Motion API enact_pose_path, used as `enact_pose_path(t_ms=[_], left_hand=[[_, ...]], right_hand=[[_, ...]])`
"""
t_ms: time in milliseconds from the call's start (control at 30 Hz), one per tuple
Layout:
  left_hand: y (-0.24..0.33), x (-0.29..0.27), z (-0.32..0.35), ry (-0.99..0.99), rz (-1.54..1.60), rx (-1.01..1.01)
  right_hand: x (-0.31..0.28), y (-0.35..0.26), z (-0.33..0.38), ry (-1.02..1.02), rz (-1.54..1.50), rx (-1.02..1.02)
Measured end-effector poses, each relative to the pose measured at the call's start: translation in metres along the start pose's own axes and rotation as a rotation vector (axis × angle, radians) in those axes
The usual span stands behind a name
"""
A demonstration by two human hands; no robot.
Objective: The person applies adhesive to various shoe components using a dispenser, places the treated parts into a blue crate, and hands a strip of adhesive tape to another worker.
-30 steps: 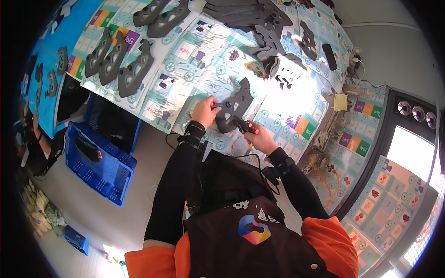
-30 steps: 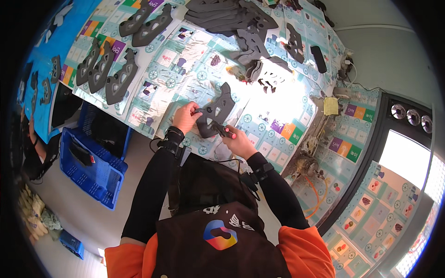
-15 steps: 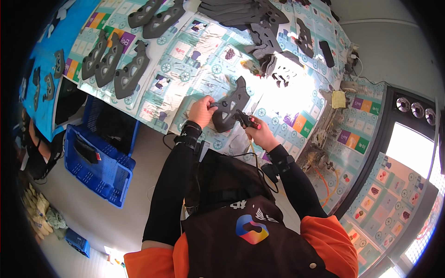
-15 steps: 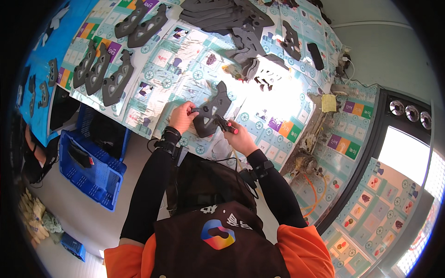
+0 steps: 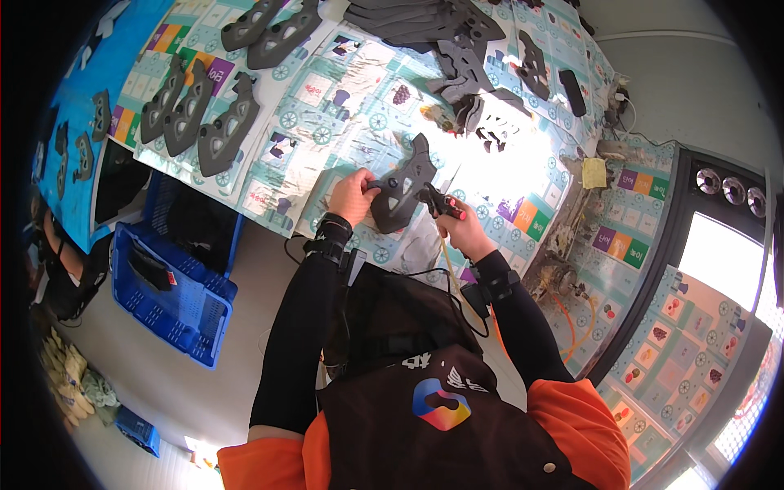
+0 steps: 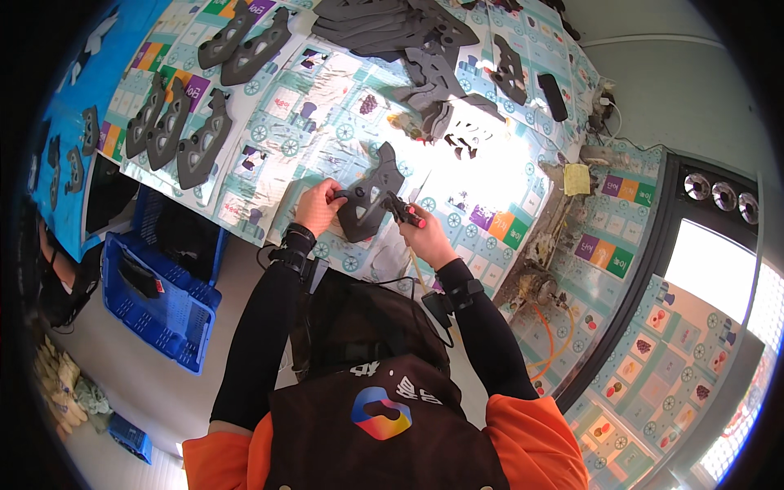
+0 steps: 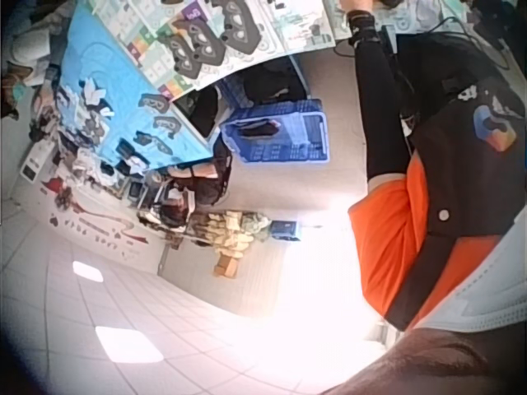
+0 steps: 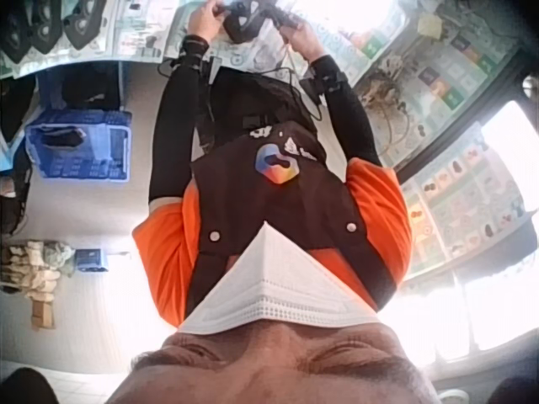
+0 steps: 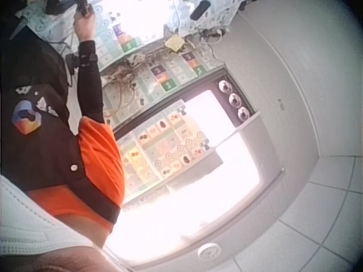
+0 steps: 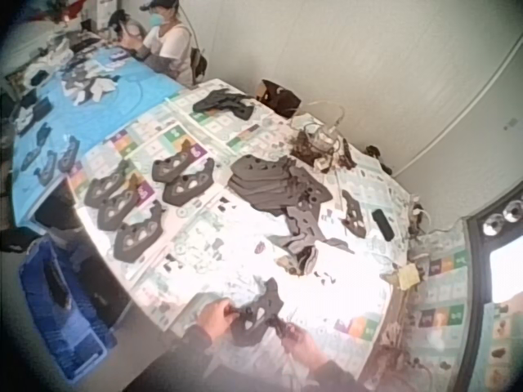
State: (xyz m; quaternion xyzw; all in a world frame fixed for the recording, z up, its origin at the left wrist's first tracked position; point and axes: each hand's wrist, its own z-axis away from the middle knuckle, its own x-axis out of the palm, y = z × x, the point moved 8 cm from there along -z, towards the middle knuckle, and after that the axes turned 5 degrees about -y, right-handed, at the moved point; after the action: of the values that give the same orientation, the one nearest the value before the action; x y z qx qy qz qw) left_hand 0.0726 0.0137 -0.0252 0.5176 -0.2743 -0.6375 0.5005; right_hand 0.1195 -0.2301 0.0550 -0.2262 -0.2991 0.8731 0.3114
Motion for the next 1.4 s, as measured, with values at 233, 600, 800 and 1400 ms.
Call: enact_pose_path(t_ms=[233,600,800,1400], left_hand=[[0.001,-0.002,0.002,-0.006,0.004,-0.016],[0.002,-0.002,0.001,-0.022,0.015,-0.018],[0.003,-0.002,0.002,-0.019,-0.008,-0.018],[0.002,-0.003,0.003,-0.025,-0.006,-0.027]], right_hand=[[-0.006,-0.004,-0.002,0.039,-0.01,-0.012],[-0.011,-0.02,0.002,0.103,0.013,0.0],[-0.012,-0.031,0.006,0.113,-0.026,-0.041],[-0.013,-0.044,0.005,0.154,-0.121,-0.047]])
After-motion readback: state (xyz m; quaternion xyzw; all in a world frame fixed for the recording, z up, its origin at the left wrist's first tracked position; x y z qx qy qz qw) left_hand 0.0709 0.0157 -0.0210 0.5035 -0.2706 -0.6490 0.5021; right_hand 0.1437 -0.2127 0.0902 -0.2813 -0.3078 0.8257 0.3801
